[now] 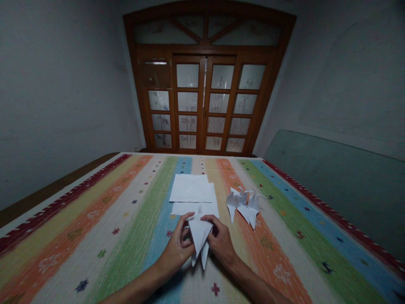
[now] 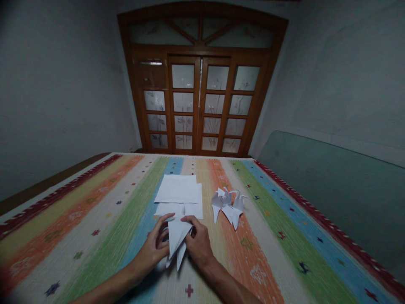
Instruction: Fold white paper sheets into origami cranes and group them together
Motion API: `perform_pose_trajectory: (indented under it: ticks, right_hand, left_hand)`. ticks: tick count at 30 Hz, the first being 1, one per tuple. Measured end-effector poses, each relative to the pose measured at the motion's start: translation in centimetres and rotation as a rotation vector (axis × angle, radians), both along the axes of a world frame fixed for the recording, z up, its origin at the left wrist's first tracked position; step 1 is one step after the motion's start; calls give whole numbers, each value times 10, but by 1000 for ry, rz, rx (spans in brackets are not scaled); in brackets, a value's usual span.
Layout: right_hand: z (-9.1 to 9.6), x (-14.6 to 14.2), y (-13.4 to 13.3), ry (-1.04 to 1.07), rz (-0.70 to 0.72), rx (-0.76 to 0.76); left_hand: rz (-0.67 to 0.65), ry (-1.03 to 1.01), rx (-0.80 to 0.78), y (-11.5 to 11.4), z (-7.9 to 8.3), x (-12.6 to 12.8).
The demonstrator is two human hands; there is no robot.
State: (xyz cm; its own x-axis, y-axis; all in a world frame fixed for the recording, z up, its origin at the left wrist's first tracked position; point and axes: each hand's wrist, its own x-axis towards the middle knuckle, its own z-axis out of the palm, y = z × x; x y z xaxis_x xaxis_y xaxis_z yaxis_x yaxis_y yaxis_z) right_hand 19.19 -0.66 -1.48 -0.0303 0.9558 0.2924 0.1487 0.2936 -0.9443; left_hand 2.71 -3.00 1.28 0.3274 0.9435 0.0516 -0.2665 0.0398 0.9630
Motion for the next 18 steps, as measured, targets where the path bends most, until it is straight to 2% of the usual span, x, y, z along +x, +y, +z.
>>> perform_pose_trajectory:
  ticks: [3,7,14,18]
  right_hand:
    - [0,-1,-3,-80,-65,37]
    - [1,-3,-6,-188,-145,86]
    - [0,-4,-6,-211,-166,90]
    - [-2,-5,-6,-189,-145,77]
  left_hand:
    - [0,41,32,-5,-2,2]
    - [81,123,42,-9,-4,3]
    - [239,216,137,-7,-7,0]
    - [271,227,147,-6,-9,0]
